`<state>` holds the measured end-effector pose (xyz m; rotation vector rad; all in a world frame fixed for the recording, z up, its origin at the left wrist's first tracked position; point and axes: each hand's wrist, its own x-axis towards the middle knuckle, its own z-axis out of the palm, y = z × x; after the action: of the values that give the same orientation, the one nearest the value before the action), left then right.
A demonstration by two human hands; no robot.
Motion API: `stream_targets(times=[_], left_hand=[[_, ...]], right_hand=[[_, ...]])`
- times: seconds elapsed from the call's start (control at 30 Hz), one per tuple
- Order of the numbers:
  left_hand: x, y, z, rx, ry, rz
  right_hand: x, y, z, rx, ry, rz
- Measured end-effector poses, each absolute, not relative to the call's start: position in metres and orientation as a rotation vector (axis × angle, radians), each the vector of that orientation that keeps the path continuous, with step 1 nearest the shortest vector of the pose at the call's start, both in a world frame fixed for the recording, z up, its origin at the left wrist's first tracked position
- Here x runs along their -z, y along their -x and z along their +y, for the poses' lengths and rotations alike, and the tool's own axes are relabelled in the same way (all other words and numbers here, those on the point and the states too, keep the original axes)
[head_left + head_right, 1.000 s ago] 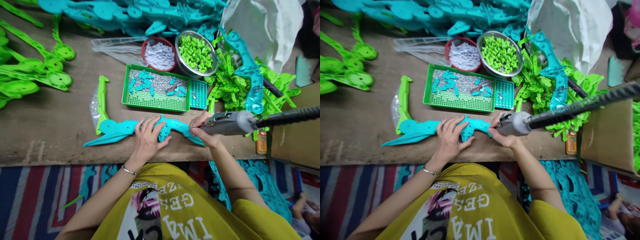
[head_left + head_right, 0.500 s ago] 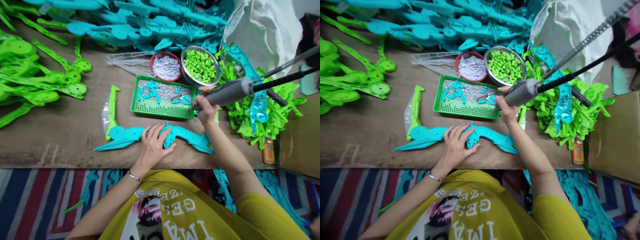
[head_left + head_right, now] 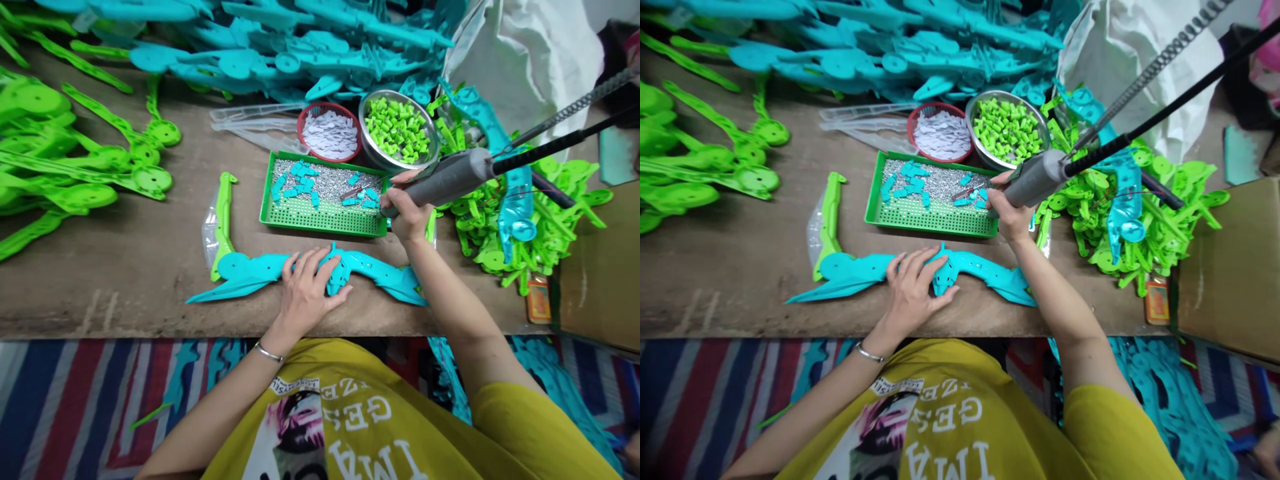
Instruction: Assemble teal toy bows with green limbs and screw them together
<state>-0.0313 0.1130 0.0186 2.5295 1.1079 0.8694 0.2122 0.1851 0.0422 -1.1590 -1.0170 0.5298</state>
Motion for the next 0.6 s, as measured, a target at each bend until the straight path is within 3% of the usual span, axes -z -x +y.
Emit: stream_targets(times=[0.2, 0.4, 0.6], left_hand=[[-0.016, 0.031, 0.114, -0.876, -2.542, 1.102], [-0.017, 0.031, 0.115, -0.879, -2.541, 1.093], [-0.014, 0.032, 0.116, -0.871, -2.519, 1.073]], right_hand=[[-0.067, -0.21, 0.175, -0.479, 1.092, -1.051], [-0.111, -0.213, 0.103, -0.437, 1.135, -1.047], [-0.103, -0.219, 0.046, -0.449, 1.186, -0.962]])
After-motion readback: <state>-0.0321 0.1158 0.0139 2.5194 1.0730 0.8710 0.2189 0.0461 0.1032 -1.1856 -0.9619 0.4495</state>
